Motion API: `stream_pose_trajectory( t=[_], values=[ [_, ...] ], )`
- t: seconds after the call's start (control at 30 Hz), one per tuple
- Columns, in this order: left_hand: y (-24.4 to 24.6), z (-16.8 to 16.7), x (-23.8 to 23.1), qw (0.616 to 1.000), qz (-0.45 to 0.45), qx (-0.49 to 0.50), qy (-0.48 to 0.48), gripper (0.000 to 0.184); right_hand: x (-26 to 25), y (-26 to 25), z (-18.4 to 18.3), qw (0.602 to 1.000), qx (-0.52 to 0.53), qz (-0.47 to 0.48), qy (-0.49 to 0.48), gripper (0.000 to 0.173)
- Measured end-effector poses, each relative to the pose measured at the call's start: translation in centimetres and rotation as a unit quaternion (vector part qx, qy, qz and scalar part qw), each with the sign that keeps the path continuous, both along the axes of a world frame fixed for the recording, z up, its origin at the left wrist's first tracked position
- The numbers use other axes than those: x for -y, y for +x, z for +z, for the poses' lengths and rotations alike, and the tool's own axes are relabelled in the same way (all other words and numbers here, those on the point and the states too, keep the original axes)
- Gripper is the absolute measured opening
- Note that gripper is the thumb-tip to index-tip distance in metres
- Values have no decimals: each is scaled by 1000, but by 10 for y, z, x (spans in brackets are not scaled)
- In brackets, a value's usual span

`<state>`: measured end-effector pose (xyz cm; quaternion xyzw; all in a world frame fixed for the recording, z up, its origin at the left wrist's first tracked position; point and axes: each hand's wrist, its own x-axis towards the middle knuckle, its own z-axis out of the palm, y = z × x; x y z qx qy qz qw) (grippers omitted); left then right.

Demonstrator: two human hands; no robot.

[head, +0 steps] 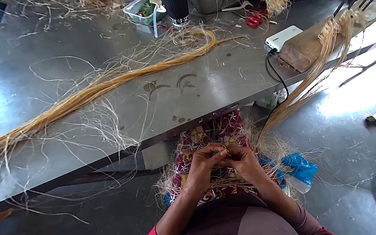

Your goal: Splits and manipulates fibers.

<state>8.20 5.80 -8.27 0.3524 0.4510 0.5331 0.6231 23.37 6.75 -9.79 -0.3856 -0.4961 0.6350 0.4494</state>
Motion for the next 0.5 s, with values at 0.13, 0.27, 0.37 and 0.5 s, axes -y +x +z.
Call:
stream_pose_trajectory(
  t=[0.13, 0.27, 0.37, 0.5],
  values=[
    [-9, 5, 0, 999, -27, -4, -19, 20, -6, 18, 4, 998, 44, 29, 19, 1],
    [-21, 12, -1, 994, -91, -20, -62, 20, -11, 40, 7, 987, 126, 7, 101, 6],
    [-29, 19, 1, 987, -130, 27, -94, 22, -11, 52, 5, 956, 212, -36, 201, 13],
    [-36, 12, 7, 982, -158, 99, -22, 19, -10, 51, -4, 940, 190, -134, 250, 11]
  ],
)
